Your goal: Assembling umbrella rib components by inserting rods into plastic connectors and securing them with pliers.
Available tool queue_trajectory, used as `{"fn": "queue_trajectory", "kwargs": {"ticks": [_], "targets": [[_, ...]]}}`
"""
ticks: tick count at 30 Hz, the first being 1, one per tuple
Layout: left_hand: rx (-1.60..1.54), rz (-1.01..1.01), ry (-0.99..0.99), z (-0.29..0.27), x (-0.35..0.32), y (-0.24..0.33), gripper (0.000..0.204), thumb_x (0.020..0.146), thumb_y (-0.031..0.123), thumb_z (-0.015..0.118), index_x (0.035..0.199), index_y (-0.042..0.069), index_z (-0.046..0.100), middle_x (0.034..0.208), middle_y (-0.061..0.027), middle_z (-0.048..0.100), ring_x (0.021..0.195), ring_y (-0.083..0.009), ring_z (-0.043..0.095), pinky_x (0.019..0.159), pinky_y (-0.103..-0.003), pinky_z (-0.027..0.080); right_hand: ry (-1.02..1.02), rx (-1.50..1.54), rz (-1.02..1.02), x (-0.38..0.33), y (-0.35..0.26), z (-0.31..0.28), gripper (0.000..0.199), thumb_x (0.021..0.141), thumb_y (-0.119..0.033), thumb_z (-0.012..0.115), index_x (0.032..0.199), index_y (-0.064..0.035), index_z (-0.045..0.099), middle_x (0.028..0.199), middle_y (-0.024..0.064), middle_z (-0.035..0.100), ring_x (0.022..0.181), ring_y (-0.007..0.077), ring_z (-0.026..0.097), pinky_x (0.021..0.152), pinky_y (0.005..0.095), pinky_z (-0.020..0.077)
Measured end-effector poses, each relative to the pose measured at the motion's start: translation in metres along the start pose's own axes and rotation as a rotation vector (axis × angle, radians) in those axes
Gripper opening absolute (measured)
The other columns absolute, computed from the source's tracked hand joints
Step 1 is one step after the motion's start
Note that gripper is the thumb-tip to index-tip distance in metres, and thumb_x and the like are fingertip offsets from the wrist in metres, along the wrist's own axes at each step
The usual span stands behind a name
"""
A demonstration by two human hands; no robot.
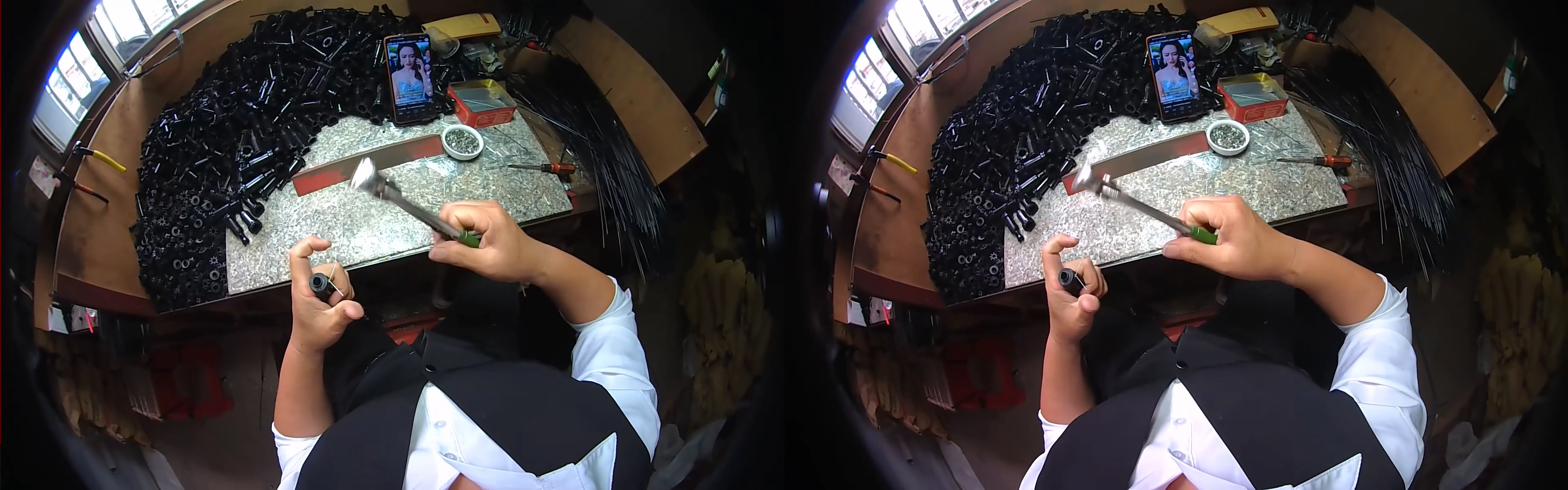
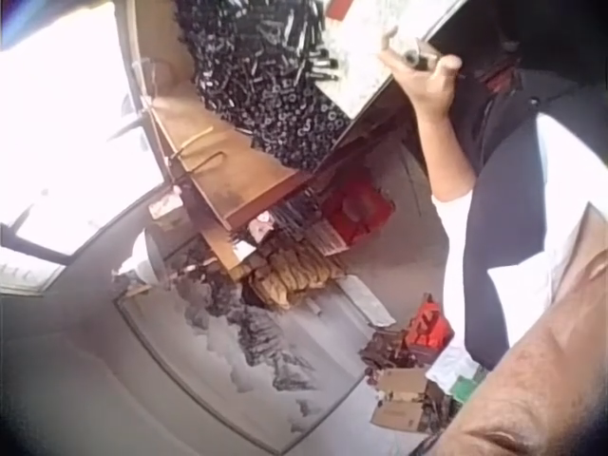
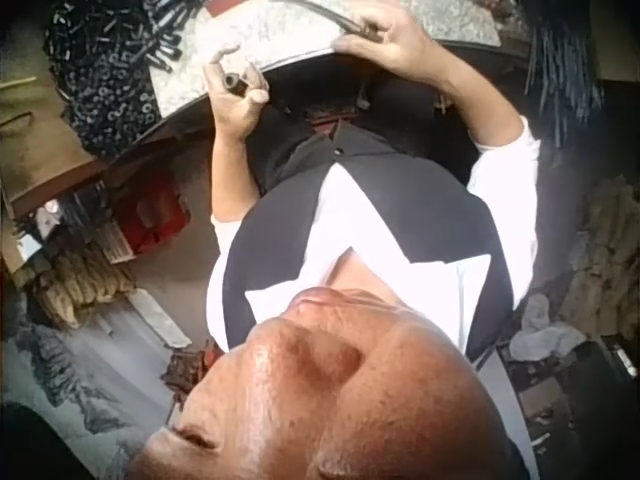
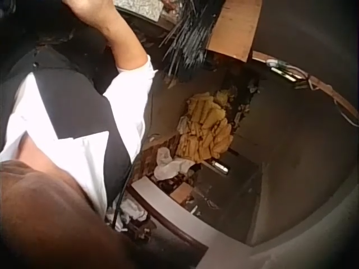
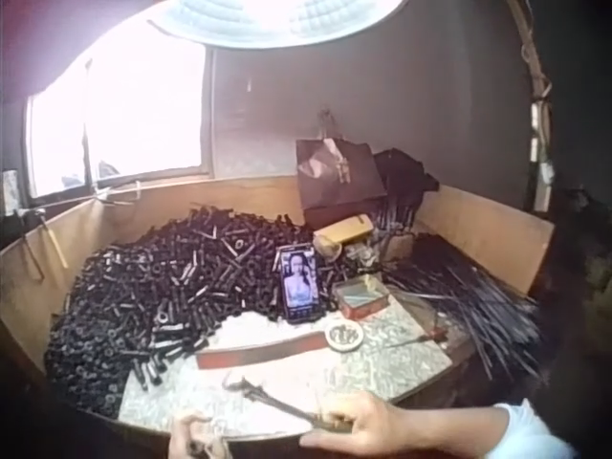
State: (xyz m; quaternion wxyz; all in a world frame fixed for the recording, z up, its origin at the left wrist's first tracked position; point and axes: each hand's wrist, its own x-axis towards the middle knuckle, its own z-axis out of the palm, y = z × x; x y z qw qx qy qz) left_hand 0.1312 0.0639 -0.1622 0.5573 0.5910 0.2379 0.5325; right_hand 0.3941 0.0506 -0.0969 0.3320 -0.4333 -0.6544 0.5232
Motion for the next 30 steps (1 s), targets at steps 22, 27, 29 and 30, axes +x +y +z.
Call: {"fn": "queue_trajectory", "kwargs": {"ticks": [22,27,29,30], "targets": [[0.330,-0.023,0.253,0.026,-0.003,-0.007,0.058,0.068,0.021,0.086,0.109,0.004,0.048,0.081,-0.0004,0.059,0.070,-0.0045,0.057,0.065,-0.017,0.046,0.370,-1.461,-0.662,0.007,0.004,0.006,0.026,0.078,-0.019,0.067,0.093,-0.0018,0.054,0.123,0.0135,0.047,0.128,0.0335,0.042,0.110,0.0626,0.0164],[0.341,-0.017,0.308,0.028,-0.005,-0.010,0.049,0.068,0.027,0.085,0.099,0.004,0.056,0.081,0.0011,0.057,0.071,-0.0042,0.055,0.064,-0.017,0.044,0.349,-1.322,-0.628,-0.002,0.007,0.011,0.026,0.077,-0.022,0.068,0.086,-0.0028,0.053,0.112,0.0148,0.052,0.109,0.0311,0.051,0.101,0.0527,0.0333],[0.351,-0.017,0.312,0.027,-0.006,-0.011,0.052,0.069,0.037,0.084,0.099,0.005,0.057,0.079,0.0030,0.055,0.069,-0.0034,0.052,0.064,-0.017,0.041,0.397,-1.380,-0.741,-0.005,0.009,0.011,0.028,0.076,-0.026,0.069,0.078,-0.0044,0.051,0.100,0.0131,0.056,0.091,0.0280,0.055,0.083,0.0426,0.0438],[0.348,-0.008,0.304,0.026,-0.007,-0.011,0.054,0.068,0.039,0.084,0.099,0.004,0.057,0.078,0.0034,0.055,0.069,-0.0031,0.052,0.064,-0.017,0.041,0.399,-1.380,-0.737,-0.007,0.010,0.010,0.028,0.076,-0.026,0.069,0.078,-0.0044,0.051,0.100,0.0131,0.056,0.091,0.0280,0.055,0.083,0.0426,0.0438]]}}
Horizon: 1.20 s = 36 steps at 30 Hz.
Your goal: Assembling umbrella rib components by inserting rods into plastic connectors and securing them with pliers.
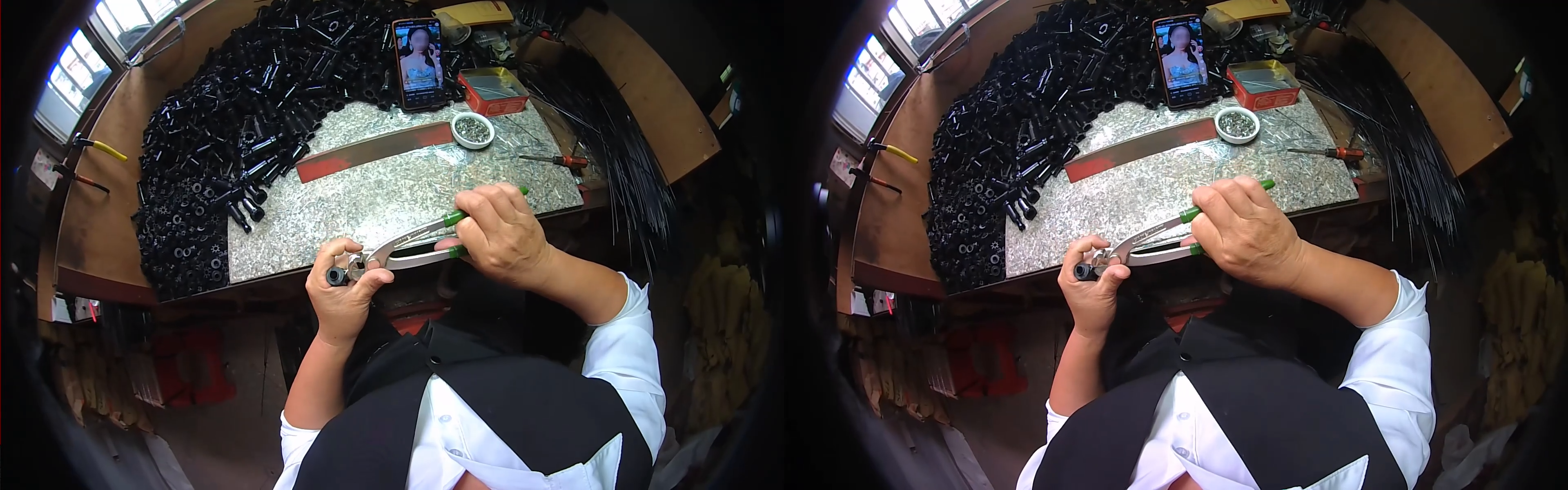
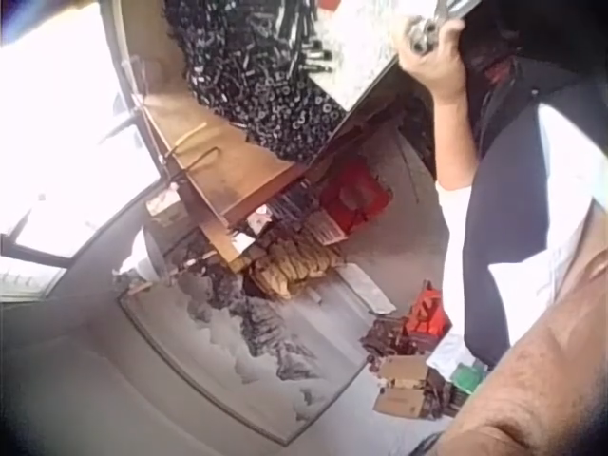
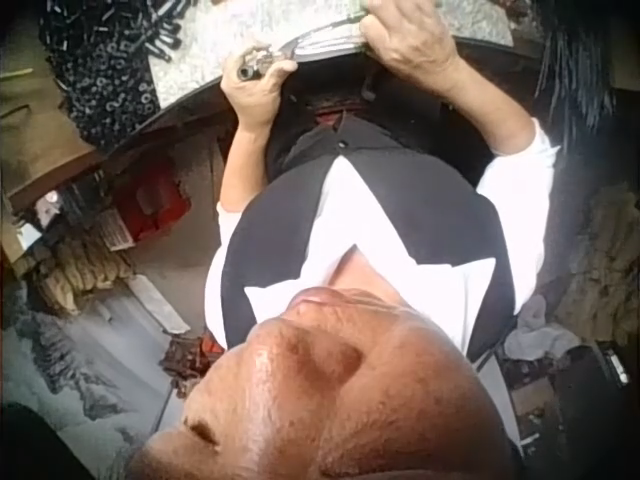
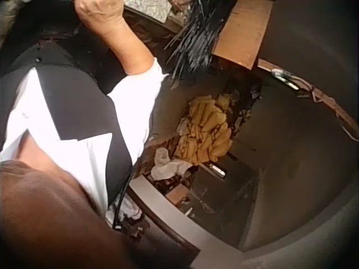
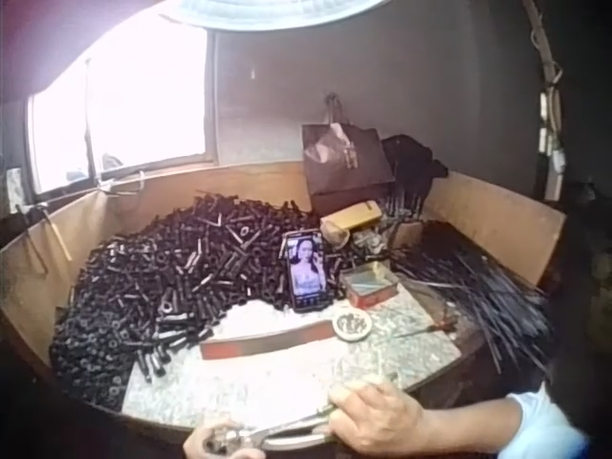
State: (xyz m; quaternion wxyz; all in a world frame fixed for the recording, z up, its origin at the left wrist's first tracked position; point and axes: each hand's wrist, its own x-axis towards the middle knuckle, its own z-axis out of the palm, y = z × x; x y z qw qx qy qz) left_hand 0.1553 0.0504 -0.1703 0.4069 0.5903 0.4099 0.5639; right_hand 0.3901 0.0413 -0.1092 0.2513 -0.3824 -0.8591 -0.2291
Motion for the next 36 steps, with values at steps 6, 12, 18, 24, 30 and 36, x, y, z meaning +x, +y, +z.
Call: {"fn": "queue_trajectory", "kwargs": {"ticks": [6,12,18,24,30,36], "targets": [[-0.012,-0.028,-0.135,-0.017,-0.005,-0.011,0.072,0.059,0.058,0.081,0.096,0.000,0.057,0.076,0.0035,0.053,0.067,-0.0038,0.048,0.060,-0.018,0.037,-0.232,0.486,0.032,-0.020,-0.005,0.007,0.030,0.076,-0.024,0.072,0.080,-0.0048,0.050,0.084,0.0115,0.058,0.071,0.0273,0.057,0.063,0.0360,0.0470],[-0.030,-0.083,-0.298,-0.021,0.000,-0.004,0.082,0.050,0.076,0.071,0.081,0.000,0.061,0.072,0.0008,0.053,0.064,-0.0054,0.047,0.056,-0.019,0.034,-1.174,1.942,0.799,-0.026,-0.026,0.011,0.026,0.087,-0.012,0.065,0.101,0.0021,0.049,0.068,0.0085,0.064,0.055,0.0127,0.063,0.049,0.0253,0.0513],[-0.029,-0.042,-0.230,-0.027,0.004,-0.008,0.072,0.047,0.062,0.078,0.077,-0.002,0.063,0.066,0.0004,0.054,0.059,-0.0069,0.048,0.052,-0.022,0.035,-0.633,1.315,0.470,-0.024,-0.030,0.003,0.049,0.080,-0.020,0.073,0.111,0.0009,0.041,0.086,0.0134,0.056,0.072,0.0240,0.063,0.062,0.0351,0.0498],[-0.075,-0.052,-0.265,-0.032,0.009,-0.008,0.073,0.044,0.065,0.076,0.076,0.000,0.063,0.065,0.0019,0.053,0.057,-0.0042,0.047,0.051,-0.020,0.035,-0.764,1.444,0.600,-0.033,-0.025,0.009,0.027,0.099,-0.025,0.046,0.095,0.0005,0.053,0.075,0.0135,0.063,0.061,0.0210,0.064,0.058,0.0341,0.0516],[0.040,-0.005,-0.407,-0.034,0.014,-0.008,0.082,0.046,0.076,0.067,0.074,-0.001,0.064,0.063,0.0010,0.056,0.055,-0.0058,0.048,0.050,-0.021,0.036,-1.143,1.709,0.658,-0.026,-0.022,0.001,0.039,0.084,-0.027,0.070,0.101,-0.0020,0.046,0.078,0.0086,0.061,0.057,0.0133,0.060,0.051,0.0256,0.0481],[-0.089,-0.099,-0.307,-0.038,0.014,-0.015,0.070,0.045,0.061,0.079,0.082,0.004,0.063,0.060,0.0073,0.043,0.056,-0.0029,0.039,0.050,-0.021,0.030,-0.139,0.692,0.106,-0.038,-0.023,0.024,0.030,0.091,-0.012,0.060,0.113,0.0042,0.047,0.092,0.0127,0.064,0.078,0.0206,0.064,0.069,0.0319,0.0504]]}}
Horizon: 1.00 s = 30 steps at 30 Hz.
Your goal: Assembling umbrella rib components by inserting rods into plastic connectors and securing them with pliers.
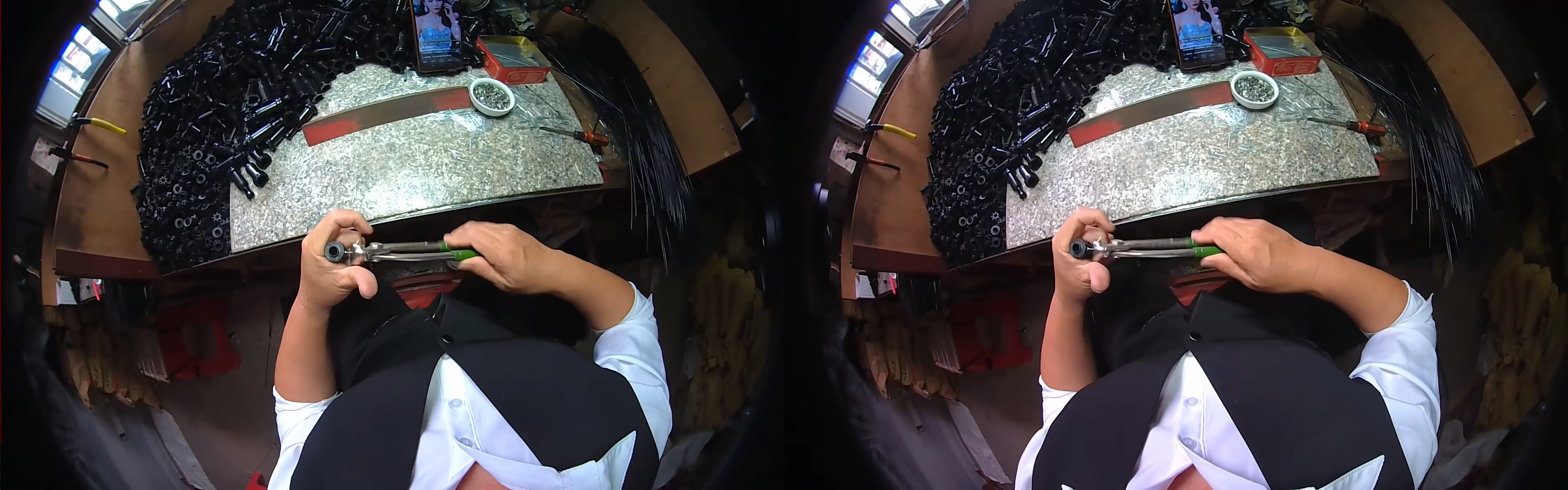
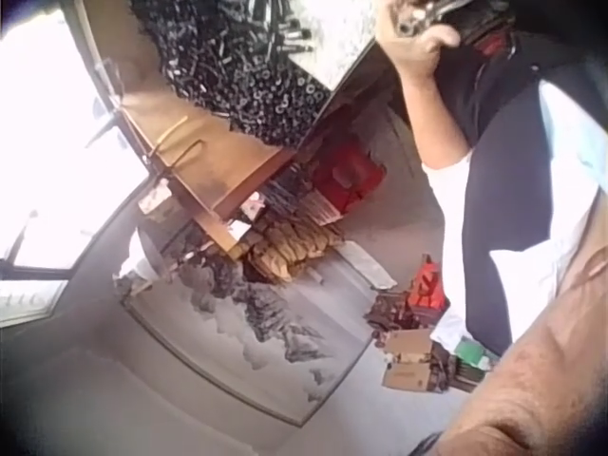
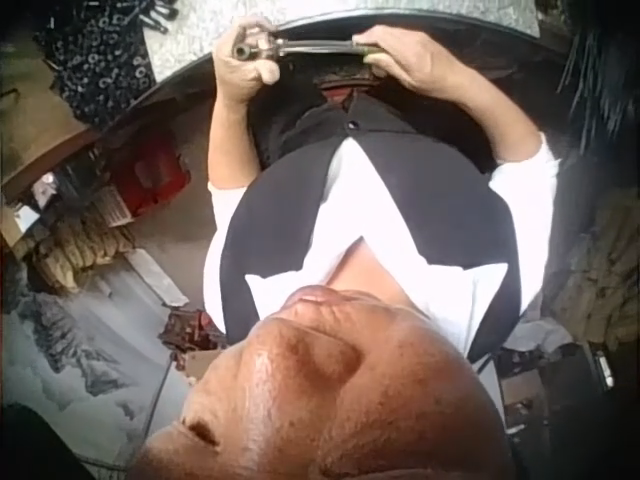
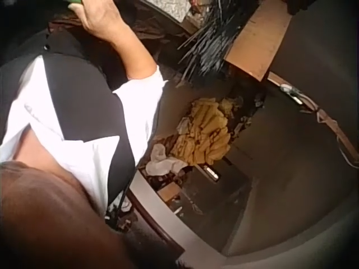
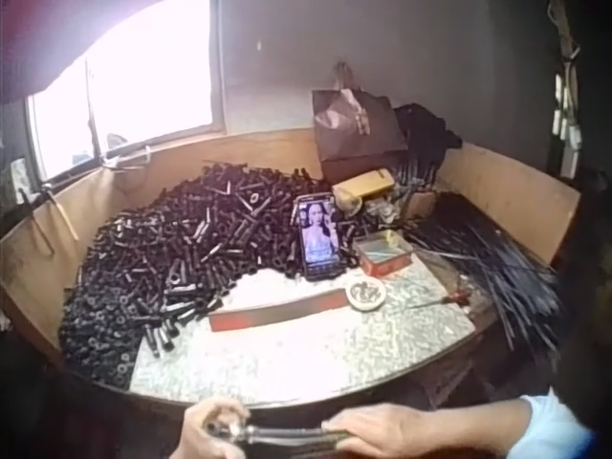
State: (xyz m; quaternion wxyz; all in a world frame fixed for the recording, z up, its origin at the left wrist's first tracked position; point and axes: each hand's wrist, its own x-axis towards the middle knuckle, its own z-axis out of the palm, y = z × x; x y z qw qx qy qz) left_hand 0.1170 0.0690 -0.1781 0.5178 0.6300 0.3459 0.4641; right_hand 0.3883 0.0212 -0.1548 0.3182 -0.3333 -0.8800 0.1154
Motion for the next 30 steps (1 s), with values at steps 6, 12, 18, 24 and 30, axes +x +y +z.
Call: {"fn": "queue_trajectory", "kwargs": {"ticks": [6,12,18,24,30], "targets": [[0.089,0.025,-0.185,0.001,0.005,0.002,0.081,0.045,0.070,0.073,0.084,0.000,0.065,0.066,0.0050,0.053,0.060,-0.0032,0.045,0.053,-0.020,0.033,-0.923,1.203,0.863,-0.002,0.006,-0.012,0.032,0.087,-0.027,0.065,0.098,0.0009,0.054,0.073,0.0114,0.064,0.062,0.0182,0.064,0.058,0.0306,0.0516],[0.123,-0.041,-0.043,0.015,0.005,0.007,0.073,0.047,0.063,0.079,0.082,0.002,0.062,0.068,0.0061,0.050,0.062,-0.0031,0.044,0.054,-0.019,0.032,-0.244,-0.105,0.197,0.005,-0.001,-0.001,0.065,0.067,-0.007,0.069,0.124,-0.0003,0.038,0.104,0.0167,0.051,0.092,0.0340,0.055,0.079,0.0417,0.0463],[0.048,-0.019,-0.043,0.021,0.004,0.002,0.083,0.046,0.067,0.075,0.091,0.001,0.056,0.066,0.0072,0.044,0.061,-0.0019,0.038,0.054,-0.019,0.028,-0.424,0.020,0.228,0.014,0.005,-0.012,0.064,0.078,-0.001,0.051,0.137,0.0057,0.029,0.102,0.0184,0.049,0.097,0.0330,0.053,0.087,0.0417,0.0427],[0.076,0.044,-0.037,0.019,0.003,-0.005,0.082,0.048,0.067,0.074,0.091,0.000,0.055,0.061,0.0074,0.041,0.060,-0.0031,0.039,0.056,-0.020,0.030,-0.609,0.262,0.323,0.015,0.011,-0.009,0.061,0.079,-0.002,0.045,0.137,0.0070,0.029,0.104,0.0202,0.050,0.101,0.0353,0.053,0.090,0.0421,0.0430],[0.069,0.052,0.050,0.024,-0.001,-0.007,0.078,0.052,0.065,0.075,0.091,0.000,0.055,0.062,0.0072,0.042,0.061,-0.0037,0.040,0.057,-0.020,0.032,-0.581,0.417,0.347,0.020,0.010,0.002,0.038,0.086,-0.011,0.049,0.121,0.0029,0.046,0.102,0.0208,0.054,0.100,0.0352,0.056,0.085,0.0421,0.0448]]}}
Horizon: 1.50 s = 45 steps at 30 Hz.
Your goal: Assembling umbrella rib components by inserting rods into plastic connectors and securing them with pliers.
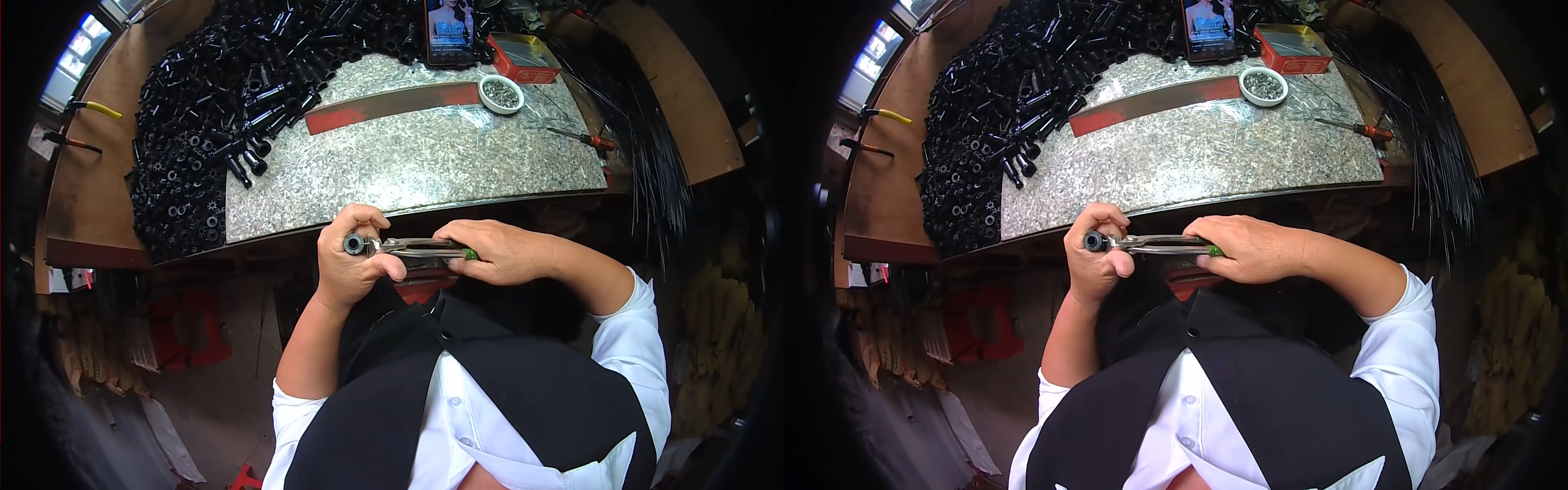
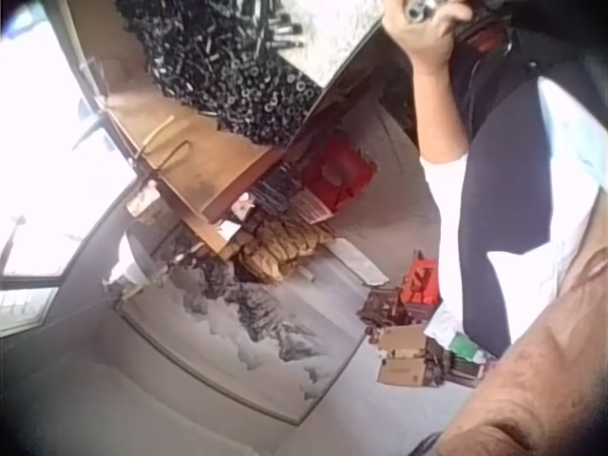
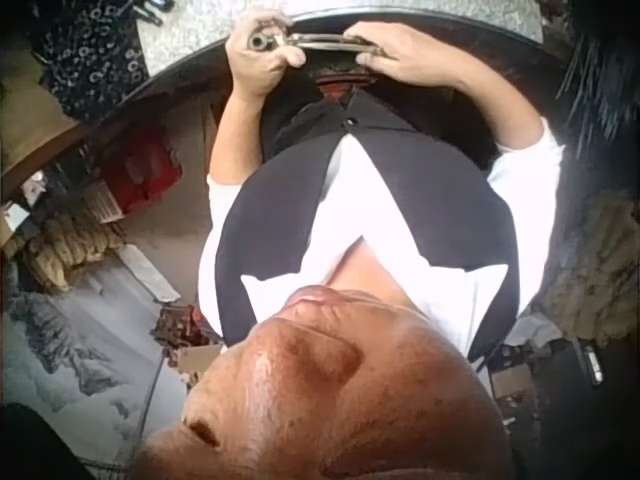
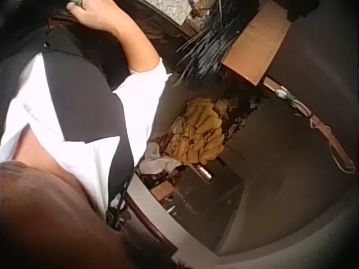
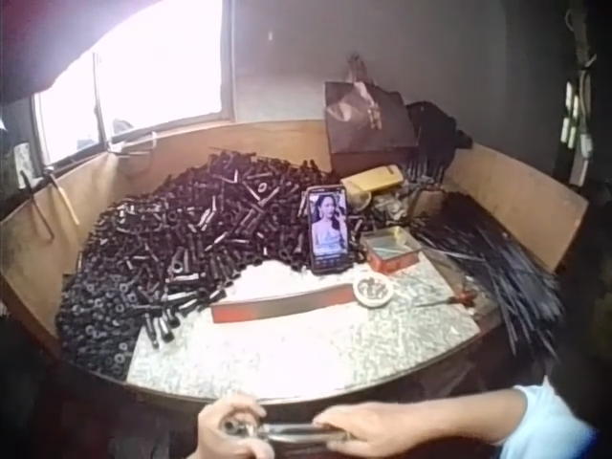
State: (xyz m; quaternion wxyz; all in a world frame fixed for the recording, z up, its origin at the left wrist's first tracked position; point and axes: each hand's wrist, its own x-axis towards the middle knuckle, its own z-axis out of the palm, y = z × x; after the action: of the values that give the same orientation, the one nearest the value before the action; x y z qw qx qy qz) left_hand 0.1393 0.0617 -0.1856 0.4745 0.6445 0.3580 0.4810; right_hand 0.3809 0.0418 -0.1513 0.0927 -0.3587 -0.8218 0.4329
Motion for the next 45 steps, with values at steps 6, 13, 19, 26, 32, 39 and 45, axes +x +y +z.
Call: {"fn": "queue_trajectory", "kwargs": {"ticks": [6,13,19,26,32,39,45], "targets": [[-0.065,0.081,0.070,0.006,0.000,-0.007,0.060,0.056,0.042,0.087,0.090,0.003,0.055,0.058,0.0081,0.037,0.054,-0.0016,0.032,0.049,-0.019,0.027,0.080,-0.029,0.152,0.009,0.003,0.010,0.034,0.091,-0.035,0.059,0.092,-0.0021,0.053,0.075,0.0187,0.061,0.073,0.0386,0.061,0.064,0.0445,0.0475],[-0.099,0.095,0.106,0.008,0.001,-0.013,0.060,0.062,0.043,0.084,0.095,0.002,0.053,0.055,0.0086,0.034,0.053,-0.0016,0.029,0.048,-0.019,0.024,0.311,-0.295,0.054,0.004,0.012,0.002,0.022,0.083,-0.019,0.065,0.091,-0.0043,0.052,0.079,0.0154,0.061,0.076,0.0373,0.061,0.064,0.0448,0.0481],[-0.207,0.026,0.115,0.008,-0.004,-0.011,0.067,0.067,0.042,0.082,0.107,0.001,0.048,0.054,0.0079,0.035,0.050,-0.0007,0.031,0.047,-0.018,0.023,0.702,-0.576,0.082,-0.004,0.034,-0.049,0.011,0.082,-0.011,0.062,0.090,-0.0061,0.055,0.081,0.0148,0.060,0.076,0.0362,0.061,0.063,0.0423,0.0479],[-0.200,0.047,0.116,0.004,-0.005,0.007,0.077,0.073,0.051,0.076,0.113,-0.004,0.039,0.055,0.0051,0.038,0.047,-0.0038,0.035,0.046,-0.019,0.030,0.721,-0.660,0.457,-0.004,0.075,-0.140,0.014,0.085,-0.017,0.062,0.093,-0.0061,0.058,0.084,0.0185,0.064,0.081,0.0390,0.061,0.069,0.0463,0.0470],[-0.283,0.059,0.189,0.002,-0.004,0.016,0.073,0.072,0.042,0.080,0.115,-0.001,0.040,0.053,0.0054,0.041,0.048,-0.0031,0.038,0.047,-0.018,0.028,0.438,-0.803,0.615,0.023,0.079,-0.156,0.022,0.085,-0.024,0.062,0.098,-0.0058,0.063,0.089,0.0191,0.066,0.086,0.0370,0.063,0.075,0.0467,0.0491],[-0.186,0.076,0.158,0.001,-0.005,0.014,0.076,0.074,0.049,0.075,0.116,-0.002,0.037,0.054,0.0054,0.037,0.046,-0.0037,0.035,0.045,-0.019,0.029,0.420,-0.814,0.612,0.035,0.083,-0.154,0.021,0.081,-0.016,0.061,0.097,-0.0038,0.062,0.090,0.0195,0.066,0.087,0.0370,0.064,0.076,0.0474,0.0500],[-0.269,0.062,0.177,0.003,-0.005,0.015,0.072,0.072,0.039,0.082,0.115,-0.001,0.040,0.053,0.0055,0.040,0.048,-0.0026,0.037,0.047,-0.018,0.027,0.472,-0.777,0.612,0.031,0.081,-0.153,0.021,0.082,-0.019,0.059,0.096,-0.0035,0.063,0.093,0.0198,0.066,0.089,0.0365,0.064,0.078,0.0456,0.0500]]}}
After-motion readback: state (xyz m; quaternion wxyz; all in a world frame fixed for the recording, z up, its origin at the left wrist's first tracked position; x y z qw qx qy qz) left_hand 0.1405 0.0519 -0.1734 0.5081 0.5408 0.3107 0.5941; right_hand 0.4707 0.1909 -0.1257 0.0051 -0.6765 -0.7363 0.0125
